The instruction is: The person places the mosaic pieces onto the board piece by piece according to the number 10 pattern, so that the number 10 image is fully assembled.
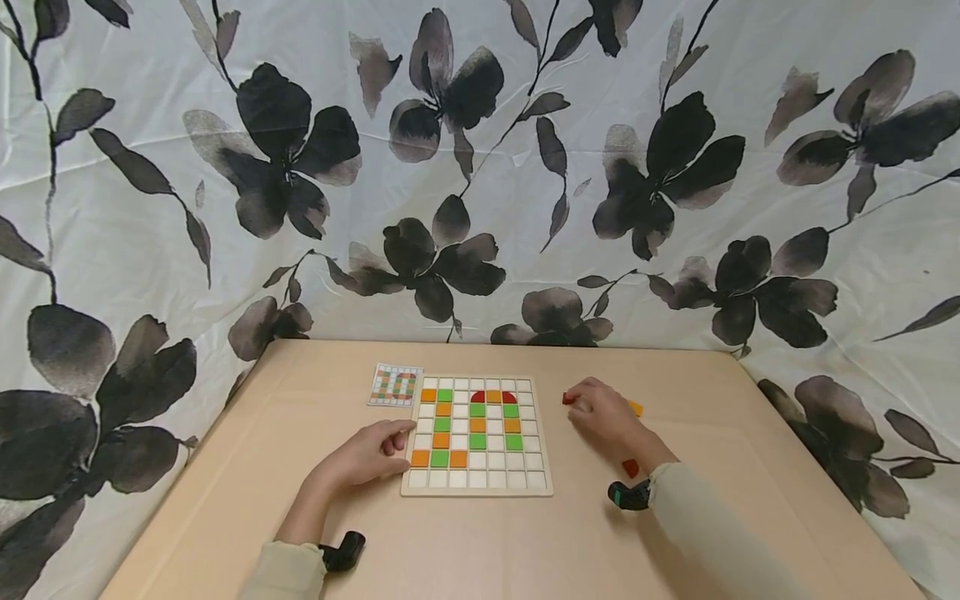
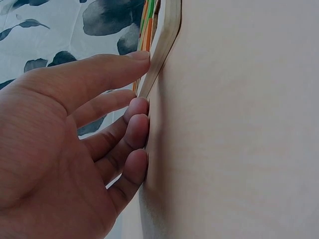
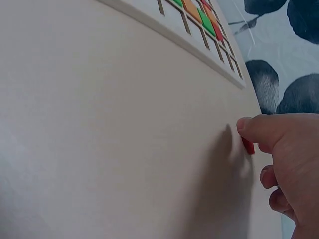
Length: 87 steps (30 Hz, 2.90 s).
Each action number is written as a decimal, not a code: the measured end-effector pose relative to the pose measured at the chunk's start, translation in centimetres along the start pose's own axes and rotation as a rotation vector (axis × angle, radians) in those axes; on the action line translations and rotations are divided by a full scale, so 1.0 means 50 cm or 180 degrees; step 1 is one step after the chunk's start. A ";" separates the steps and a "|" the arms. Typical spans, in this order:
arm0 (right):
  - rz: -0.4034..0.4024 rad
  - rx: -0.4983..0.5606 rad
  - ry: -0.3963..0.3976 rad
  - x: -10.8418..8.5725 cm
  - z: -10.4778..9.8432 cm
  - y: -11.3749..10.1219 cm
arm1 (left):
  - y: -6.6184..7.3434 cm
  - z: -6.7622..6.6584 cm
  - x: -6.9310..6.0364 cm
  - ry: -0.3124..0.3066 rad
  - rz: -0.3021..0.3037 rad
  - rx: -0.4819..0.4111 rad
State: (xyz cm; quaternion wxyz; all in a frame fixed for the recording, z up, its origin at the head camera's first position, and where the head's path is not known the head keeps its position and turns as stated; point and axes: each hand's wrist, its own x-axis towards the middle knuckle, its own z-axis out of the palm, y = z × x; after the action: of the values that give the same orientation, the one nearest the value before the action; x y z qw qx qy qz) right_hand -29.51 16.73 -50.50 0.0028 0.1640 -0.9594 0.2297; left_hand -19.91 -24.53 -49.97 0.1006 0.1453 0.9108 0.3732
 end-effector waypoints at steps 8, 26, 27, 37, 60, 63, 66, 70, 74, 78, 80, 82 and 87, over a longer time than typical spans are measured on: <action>-0.0024 -0.0268 -0.0016 0.025 -0.003 0.025 | -0.001 -0.002 0.001 -0.0025 -0.0004 0.0018; 0.0001 -0.0411 -0.0013 0.054 0.015 0.013 | 0.001 -0.003 -0.005 -0.0016 0.0004 0.0037; -0.0009 -0.0419 -0.0010 0.053 0.015 0.012 | 0.002 -0.003 -0.006 -0.0016 0.0010 0.0044; 0.0019 -0.0421 0.0041 0.056 0.022 0.002 | 0.004 -0.003 -0.003 -0.0005 -0.0025 -0.0018; -0.0396 -0.0088 -0.0169 -0.018 0.035 -0.097 | 0.000 -0.007 0.003 -0.0027 -0.0064 -0.0033; -0.0524 -0.0116 -0.0241 -0.033 0.041 -0.112 | 0.000 -0.007 0.002 -0.0035 -0.0048 -0.0031; -0.0666 -0.0146 -0.0318 -0.046 0.049 -0.123 | -0.001 -0.006 0.001 -0.0030 -0.0036 -0.0023; -0.0859 -0.0173 -0.0354 -0.059 0.059 -0.136 | -0.001 -0.005 0.000 -0.0021 -0.0023 0.0010; -0.0977 -0.0135 -0.0374 -0.070 0.064 -0.152 | 0.000 -0.004 0.000 -0.0017 -0.0016 0.0029; -0.1021 -0.0098 -0.0461 -0.075 0.069 -0.162 | 0.001 -0.003 0.001 -0.0014 -0.0038 0.0009; -0.1040 -0.0123 -0.0491 -0.076 0.073 -0.164 | 0.002 -0.003 0.001 -0.0011 -0.0046 0.0006; -0.1070 -0.0150 -0.0494 -0.076 0.076 -0.165 | 0.003 -0.003 0.001 -0.0009 -0.0046 0.0016; -0.1195 -0.0113 -0.0462 -0.076 0.078 -0.164 | 0.004 -0.004 0.000 -0.0014 -0.0038 0.0020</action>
State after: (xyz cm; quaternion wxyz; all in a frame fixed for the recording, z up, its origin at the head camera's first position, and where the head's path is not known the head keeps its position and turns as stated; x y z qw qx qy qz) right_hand -23.08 9.31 -50.70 -0.0207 0.3560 -0.9135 0.1957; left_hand -19.94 -24.51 -49.68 0.1044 0.1410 0.9126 0.3694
